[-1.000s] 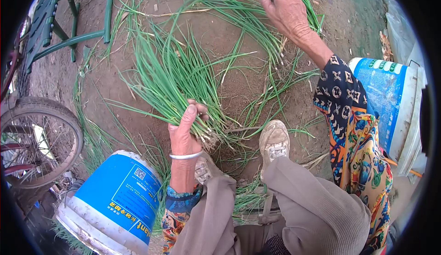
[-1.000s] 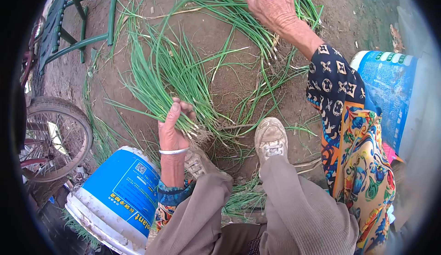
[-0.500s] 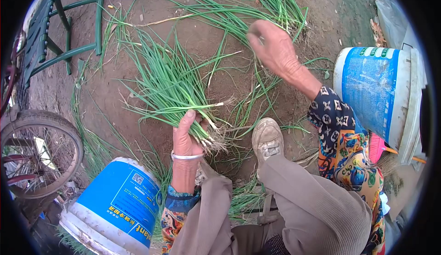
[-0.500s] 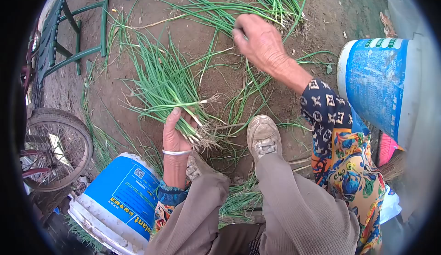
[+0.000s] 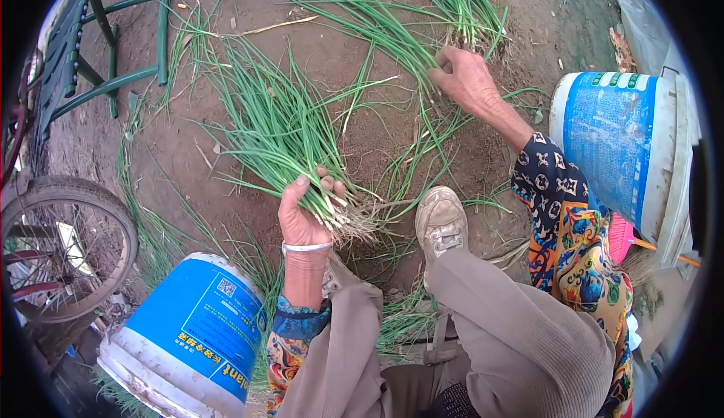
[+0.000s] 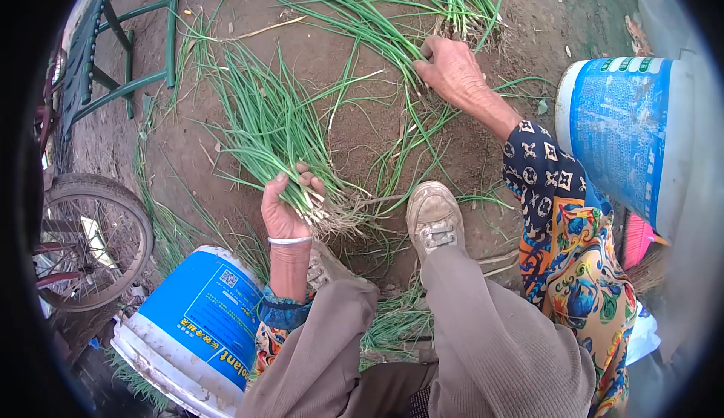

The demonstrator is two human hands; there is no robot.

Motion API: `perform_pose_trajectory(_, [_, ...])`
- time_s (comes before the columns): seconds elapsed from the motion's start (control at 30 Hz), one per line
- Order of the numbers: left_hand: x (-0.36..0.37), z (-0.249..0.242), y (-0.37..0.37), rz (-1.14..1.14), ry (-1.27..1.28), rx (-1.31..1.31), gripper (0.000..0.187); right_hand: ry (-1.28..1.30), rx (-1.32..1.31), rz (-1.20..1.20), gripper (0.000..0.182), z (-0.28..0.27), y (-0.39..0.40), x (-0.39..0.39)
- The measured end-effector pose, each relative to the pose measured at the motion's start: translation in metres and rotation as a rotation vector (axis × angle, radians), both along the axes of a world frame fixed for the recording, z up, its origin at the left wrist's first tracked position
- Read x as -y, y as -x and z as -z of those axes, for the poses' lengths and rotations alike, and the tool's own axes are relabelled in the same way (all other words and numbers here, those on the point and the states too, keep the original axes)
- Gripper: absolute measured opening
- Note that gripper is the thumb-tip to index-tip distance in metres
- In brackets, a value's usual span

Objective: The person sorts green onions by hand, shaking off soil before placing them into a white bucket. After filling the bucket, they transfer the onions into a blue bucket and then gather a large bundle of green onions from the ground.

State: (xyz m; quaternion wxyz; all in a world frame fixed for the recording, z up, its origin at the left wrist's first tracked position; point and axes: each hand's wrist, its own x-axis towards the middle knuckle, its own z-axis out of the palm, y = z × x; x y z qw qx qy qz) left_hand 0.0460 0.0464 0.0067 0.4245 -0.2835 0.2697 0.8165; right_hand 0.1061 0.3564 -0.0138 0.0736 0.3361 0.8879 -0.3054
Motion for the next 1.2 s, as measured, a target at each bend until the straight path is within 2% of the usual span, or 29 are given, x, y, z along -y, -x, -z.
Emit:
perform_pose_trajectory(0.07, [-0.001,-0.001,-0.002,-0.022,0.043,-0.029,0.031,-0.023,-0.014,0.002,0.024,0.004,0.003,0.000])
perform_pose_trajectory(0.1, [0.001,0.003,-0.003,-0.011,-0.052,-0.044,0.029,-0.037,-0.021,0.002,0.025,0.005,0.004,-0.001])
perform_pose_trajectory(0.2, [0.003,0.005,-0.003,0.037,-0.071,-0.009,0.029,0.169,0.032,0.039,0.018,-0.006,0.011,-0.008])
perform_pose_trajectory(0.23, [0.002,0.003,-0.004,0.058,-0.012,-0.029,0.024,0.296,0.004,0.116,0.014,-0.015,0.013,-0.011])
perform_pose_trajectory(0.27, [0.002,0.001,-0.004,0.064,-0.027,-0.028,0.022,0.279,-0.095,0.124,0.012,-0.011,0.009,-0.017])
perform_pose_trajectory(0.33, [0.004,-0.001,-0.004,0.073,-0.058,-0.027,0.019,0.272,-0.128,0.082,0.017,-0.019,0.004,-0.018])
perform_pose_trajectory(0.43, [0.003,0.000,-0.004,0.077,-0.052,-0.043,0.015,0.137,-0.042,-0.013,0.023,-0.003,-0.006,-0.003])
perform_pose_trajectory(0.57, [0.003,-0.003,-0.005,0.092,-0.031,-0.065,0.015,0.208,0.043,0.027,0.028,0.003,-0.006,0.001])
perform_pose_trajectory(0.7, [0.007,0.000,-0.006,0.071,-0.050,-0.084,0.016,0.582,-0.062,0.191,0.033,-0.018,-0.010,-0.006])
perform_pose_trajectory(0.8, [0.005,0.003,-0.007,0.100,0.014,-0.159,0.017,0.430,-0.340,0.197,0.028,-0.008,-0.015,0.009])
perform_pose_trajectory(0.83, [0.003,0.003,-0.009,0.124,0.069,-0.213,0.018,0.374,-0.380,0.152,0.026,-0.022,-0.010,0.023])
perform_pose_trajectory(0.87, [0.000,0.002,-0.010,0.148,0.125,-0.265,0.020,0.438,-0.205,0.158,0.027,-0.044,-0.009,0.036])
perform_pose_trajectory(0.9, [-0.002,0.002,-0.011,0.160,0.121,-0.307,0.027,0.371,-0.255,0.029,0.024,-0.045,-0.009,0.052])
perform_pose_trajectory(0.97, [-0.014,-0.005,-0.013,0.138,0.118,-0.310,0.031,0.348,-0.163,-0.243,0.023,-0.068,-0.006,0.094])
perform_pose_trajectory(1.0, [-0.017,-0.008,-0.013,0.126,0.117,-0.310,0.033,0.304,-0.207,-0.397,0.024,-0.064,-0.010,0.113])
perform_pose_trajectory(1.03, [-0.017,-0.006,-0.014,0.132,0.092,-0.359,0.034,0.348,-0.252,-0.482,0.022,-0.061,-0.015,0.129])
perform_pose_trajectory(1.07, [-0.017,-0.005,-0.014,0.144,0.158,-0.359,0.034,0.300,-0.159,-0.545,0.022,-0.062,-0.019,0.140])
perform_pose_trajectory(1.13, [-0.016,-0.010,-0.014,0.166,0.295,-0.354,0.034,0.302,-0.296,-0.578,0.021,-0.062,-0.021,0.134])
perform_pose_trajectory(1.2, [-0.010,-0.009,-0.013,0.151,0.247,-0.301,0.029,0.312,-0.254,-0.362,0.020,-0.055,-0.015,0.108])
